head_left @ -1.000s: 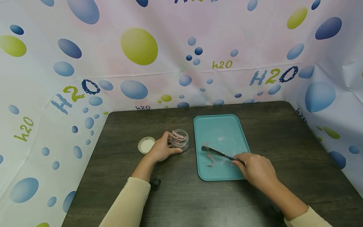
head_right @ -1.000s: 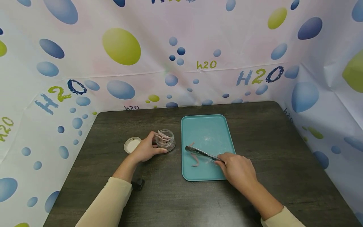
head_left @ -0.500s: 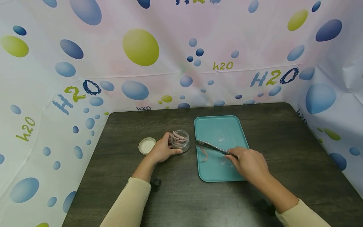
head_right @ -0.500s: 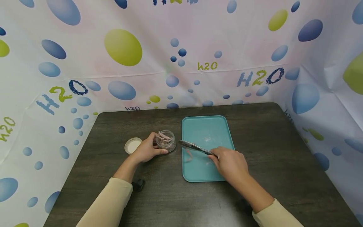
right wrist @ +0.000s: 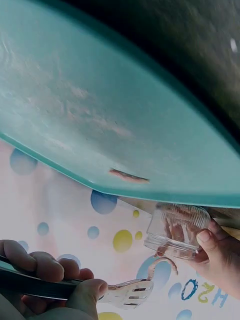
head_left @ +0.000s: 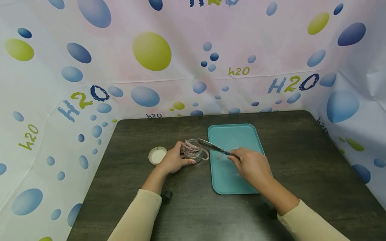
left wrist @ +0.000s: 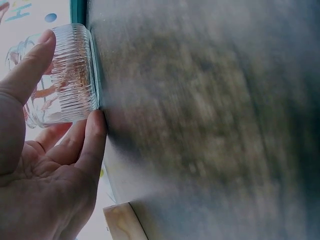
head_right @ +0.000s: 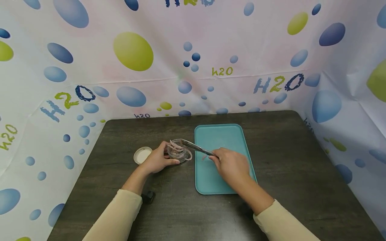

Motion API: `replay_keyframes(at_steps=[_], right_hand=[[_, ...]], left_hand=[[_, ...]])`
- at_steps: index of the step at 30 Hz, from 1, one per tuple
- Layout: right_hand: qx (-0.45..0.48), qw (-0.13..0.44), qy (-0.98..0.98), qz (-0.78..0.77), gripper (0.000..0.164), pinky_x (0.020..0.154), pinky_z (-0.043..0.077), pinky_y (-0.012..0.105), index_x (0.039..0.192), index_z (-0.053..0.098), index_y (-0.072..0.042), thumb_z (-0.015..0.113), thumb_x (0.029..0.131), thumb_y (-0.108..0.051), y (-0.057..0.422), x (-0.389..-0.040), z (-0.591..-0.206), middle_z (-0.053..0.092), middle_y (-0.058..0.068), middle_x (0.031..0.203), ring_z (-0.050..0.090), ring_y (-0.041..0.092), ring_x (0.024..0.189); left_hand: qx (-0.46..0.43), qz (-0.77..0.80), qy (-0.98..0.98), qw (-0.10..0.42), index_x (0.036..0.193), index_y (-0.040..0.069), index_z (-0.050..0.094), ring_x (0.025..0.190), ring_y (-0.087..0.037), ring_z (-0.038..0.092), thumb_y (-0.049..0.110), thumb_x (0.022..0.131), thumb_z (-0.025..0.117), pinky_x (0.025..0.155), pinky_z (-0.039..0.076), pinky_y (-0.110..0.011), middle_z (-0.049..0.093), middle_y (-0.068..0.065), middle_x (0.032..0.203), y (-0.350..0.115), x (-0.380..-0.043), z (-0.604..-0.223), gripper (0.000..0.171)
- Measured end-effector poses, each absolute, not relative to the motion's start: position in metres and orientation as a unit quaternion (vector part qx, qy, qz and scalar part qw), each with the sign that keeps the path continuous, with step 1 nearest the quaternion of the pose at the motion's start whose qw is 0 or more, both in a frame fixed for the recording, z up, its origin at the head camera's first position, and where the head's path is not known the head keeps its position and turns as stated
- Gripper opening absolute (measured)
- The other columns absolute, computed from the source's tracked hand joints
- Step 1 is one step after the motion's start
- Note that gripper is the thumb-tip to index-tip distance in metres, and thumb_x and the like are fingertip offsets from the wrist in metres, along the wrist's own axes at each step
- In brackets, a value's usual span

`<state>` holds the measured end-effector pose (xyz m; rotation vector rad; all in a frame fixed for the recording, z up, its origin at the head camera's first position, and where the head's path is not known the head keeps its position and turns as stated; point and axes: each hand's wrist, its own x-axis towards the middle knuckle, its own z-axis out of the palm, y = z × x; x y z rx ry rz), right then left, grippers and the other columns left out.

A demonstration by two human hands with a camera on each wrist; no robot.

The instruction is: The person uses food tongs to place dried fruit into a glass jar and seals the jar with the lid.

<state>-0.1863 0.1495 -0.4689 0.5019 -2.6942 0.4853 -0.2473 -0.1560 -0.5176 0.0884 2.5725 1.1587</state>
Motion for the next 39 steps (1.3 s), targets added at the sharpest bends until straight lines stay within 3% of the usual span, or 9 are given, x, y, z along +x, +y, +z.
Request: replay_keyframes(at_steps=[10, 25, 39], right_hand=[[0.180, 0.185, -0.951, 0.167, 0.020, 0.045, 0.042, 0.026, 0.107, 0.086, -0.016, 0.084, 0.096, -0.032, 0.127, -0.200, -0.467, 0.083, 0.003, 0.096, 0.070, 0.017, 0.065], [0.175, 0.189, -0.949, 0.181, 0.020, 0.045, 0.045, 0.029, 0.107, 0.086, -0.014, 0.085, 0.095, -0.029, 0.108, -0.212, -0.470, 0.083, 0.004, 0.096, 0.071, 0.019, 0.065], [0.174, 0.171, -0.955, 0.171, 0.020, 0.044, 0.041, 0.027, 0.108, 0.086, -0.015, 0.086, 0.095, -0.029, 0.114, -0.211, -0.480, 0.081, 0.002, 0.092, 0.063, 0.014, 0.058]], left_hand=[[0.029, 0.404, 0.901, 0.158, 0.142, 0.013, 0.048, 0.138, -0.038, 0.066, 0.040, 0.093, 0.089, 0.117, 0.055, -0.053, 0.062, -0.019, 0.152, -0.156, -0.247, -0.516, 0.069], [0.039, 0.408, 0.899, 0.152, 0.140, 0.013, 0.049, 0.135, -0.037, 0.068, 0.040, 0.091, 0.090, 0.116, 0.056, -0.051, 0.065, -0.018, 0.149, -0.158, -0.247, -0.518, 0.069], [0.030, 0.399, 0.903, 0.160, 0.151, 0.012, 0.043, 0.136, -0.039, 0.067, 0.043, 0.093, 0.088, 0.115, 0.055, -0.054, 0.061, -0.021, 0.154, -0.157, -0.246, -0.515, 0.079]])
